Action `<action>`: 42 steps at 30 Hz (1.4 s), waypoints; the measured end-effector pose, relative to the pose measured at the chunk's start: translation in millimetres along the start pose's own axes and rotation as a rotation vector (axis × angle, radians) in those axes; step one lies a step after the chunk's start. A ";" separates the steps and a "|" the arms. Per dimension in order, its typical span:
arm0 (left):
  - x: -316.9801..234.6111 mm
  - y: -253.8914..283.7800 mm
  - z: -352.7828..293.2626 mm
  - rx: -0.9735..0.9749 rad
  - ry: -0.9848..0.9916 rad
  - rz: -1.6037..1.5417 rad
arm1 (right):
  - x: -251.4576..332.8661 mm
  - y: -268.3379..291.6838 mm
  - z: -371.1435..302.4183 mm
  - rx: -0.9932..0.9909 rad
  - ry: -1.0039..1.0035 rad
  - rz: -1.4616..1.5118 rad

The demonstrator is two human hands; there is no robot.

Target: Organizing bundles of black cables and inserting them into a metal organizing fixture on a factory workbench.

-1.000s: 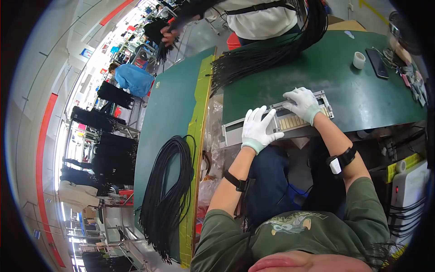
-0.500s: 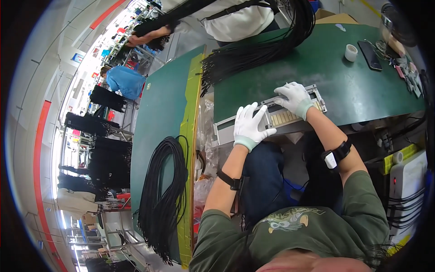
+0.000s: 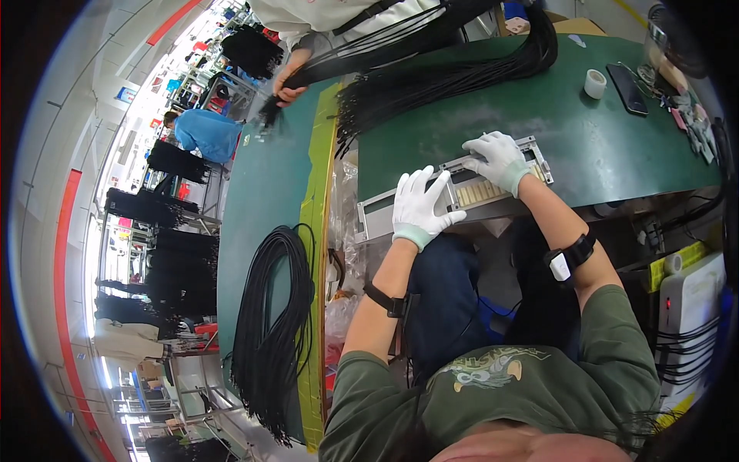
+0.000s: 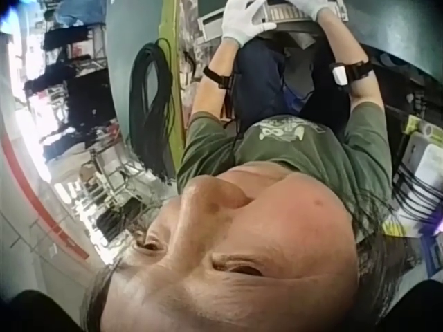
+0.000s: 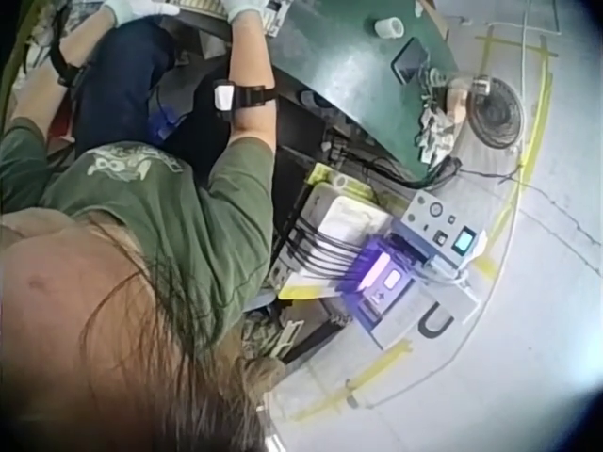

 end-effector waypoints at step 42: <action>-4.2 3.4 3.6 -0.044 -0.070 0.068 | 0.5 -2.3 1.7 0.024 -0.024 -0.024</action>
Point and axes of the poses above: each hand's wrist, its own z-axis towards the middle knuckle, its own y-axis out of the back of the hand, x = y × z, the point moved 7 cm from there along z, towards the middle knuckle, and after that the axes turned 15 degrees about -y, right-handed, at the moved point
